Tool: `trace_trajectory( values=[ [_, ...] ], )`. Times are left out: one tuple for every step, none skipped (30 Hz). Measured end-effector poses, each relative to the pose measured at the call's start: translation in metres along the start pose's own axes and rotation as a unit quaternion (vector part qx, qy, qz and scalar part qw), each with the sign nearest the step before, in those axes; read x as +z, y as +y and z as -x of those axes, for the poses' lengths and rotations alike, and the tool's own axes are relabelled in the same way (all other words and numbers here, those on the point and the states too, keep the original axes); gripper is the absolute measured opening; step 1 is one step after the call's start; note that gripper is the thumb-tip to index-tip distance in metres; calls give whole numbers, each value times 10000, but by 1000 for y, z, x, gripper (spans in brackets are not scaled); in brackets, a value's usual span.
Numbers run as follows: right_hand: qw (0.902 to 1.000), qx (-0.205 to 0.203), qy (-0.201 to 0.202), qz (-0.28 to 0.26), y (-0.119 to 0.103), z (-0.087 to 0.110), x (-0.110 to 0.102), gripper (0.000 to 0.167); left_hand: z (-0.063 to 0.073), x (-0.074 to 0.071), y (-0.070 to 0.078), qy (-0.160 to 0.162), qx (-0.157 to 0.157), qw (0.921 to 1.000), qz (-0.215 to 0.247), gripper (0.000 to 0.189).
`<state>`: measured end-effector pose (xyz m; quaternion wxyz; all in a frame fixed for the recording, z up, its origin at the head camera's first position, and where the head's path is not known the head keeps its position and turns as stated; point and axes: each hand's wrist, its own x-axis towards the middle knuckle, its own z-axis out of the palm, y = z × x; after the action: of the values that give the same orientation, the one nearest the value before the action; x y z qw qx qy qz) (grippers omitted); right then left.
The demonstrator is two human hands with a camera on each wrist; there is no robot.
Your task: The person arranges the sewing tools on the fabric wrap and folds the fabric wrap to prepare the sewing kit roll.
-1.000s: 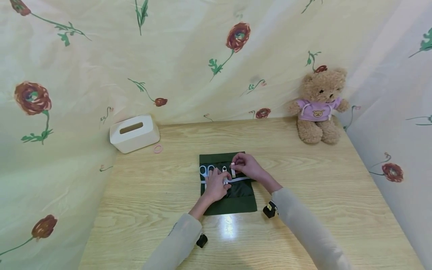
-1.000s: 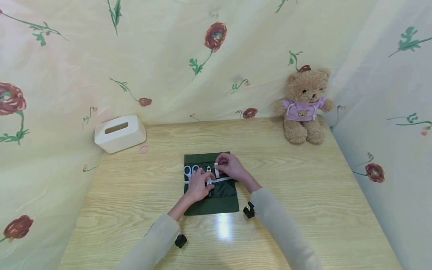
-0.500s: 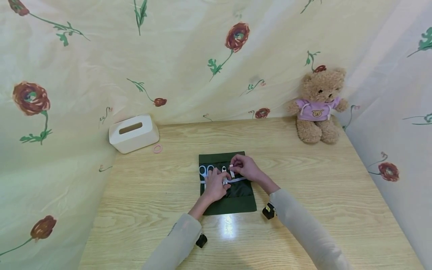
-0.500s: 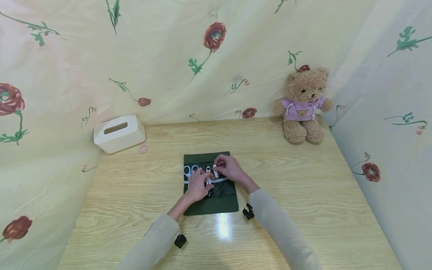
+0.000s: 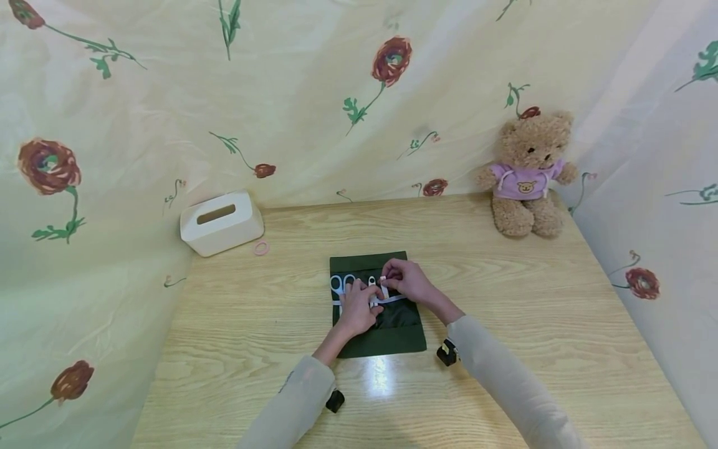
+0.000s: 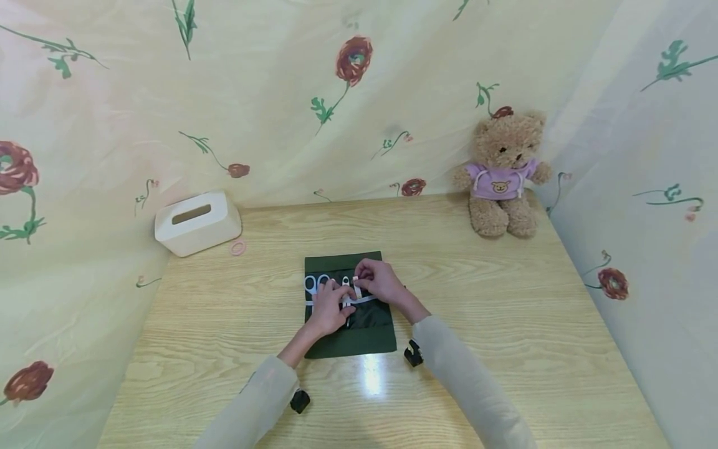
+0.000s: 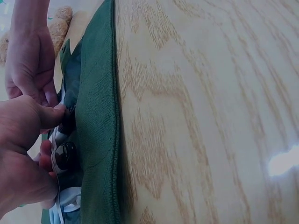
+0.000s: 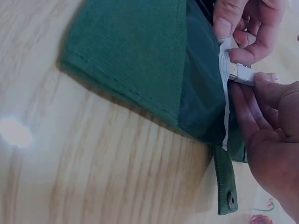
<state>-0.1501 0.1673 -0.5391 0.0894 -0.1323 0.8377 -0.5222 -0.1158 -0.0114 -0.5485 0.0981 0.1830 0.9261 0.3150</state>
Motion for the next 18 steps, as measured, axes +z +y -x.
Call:
trace_trajectory(
  values=[
    [10000,-44,-19,34,0,0,0,9,0,0,0,5,2,10000,1,17],
    [9999,-94,-34,75,0,0,-1,10,0,0,0,12,9,10000,4,17],
    [9998,-142,-40,118,-1,0,-1,10,0,0,0,19,16,10000,4,17],
    [9997,-176,-45,155,-1,0,-1,11,0,0,0,26,23,10000,1,17],
    [9995,-227,-42,224,0,0,-1,12,0,0,0,35,27,10000,-6,17],
    [9992,-258,-44,290,0,0,-1,12,1,0,0,43,34,10000,-9,17],
    [9990,-275,-48,354,0,0,-1,13,1,1,-1,52,41,10000,-6,16],
    [9987,-294,-59,418,1,0,-1,13,1,1,-1,57,45,10000,-2,16],
    [9984,-306,-72,474,2,0,-1,13,1,1,-1,58,48,10000,-2,16],
    [9981,-303,-91,523,2,-1,-1,13,0,1,-1,61,53,10000,5,16],
    [9979,-300,-115,566,3,-1,-2,13,0,1,-2,62,55,10000,8,16],
    [9977,-292,-149,589,3,-1,-2,12,0,1,-2,65,64,10000,17,16],
    [9974,-319,-182,614,3,-1,-2,12,0,1,-2,69,71,9999,22,16],
    [9972,-336,-215,625,4,-1,-3,11,0,1,-2,72,76,9999,22,16],
    [9972,-331,-238,623,4,-1,-3,11,0,2,-2,73,80,9999,18,16],
    [9971,-332,-260,631,4,-1,-3,11,0,2,-3,77,84,9999,18,16],
    [9970,-345,-284,636,5,-1,-3,11,0,2,-3,79,80,9999,14,16],
    [9968,-354,-301,647,5,-1,-3,11,0,2,-3,87,83,9999,17,16]
  ],
)
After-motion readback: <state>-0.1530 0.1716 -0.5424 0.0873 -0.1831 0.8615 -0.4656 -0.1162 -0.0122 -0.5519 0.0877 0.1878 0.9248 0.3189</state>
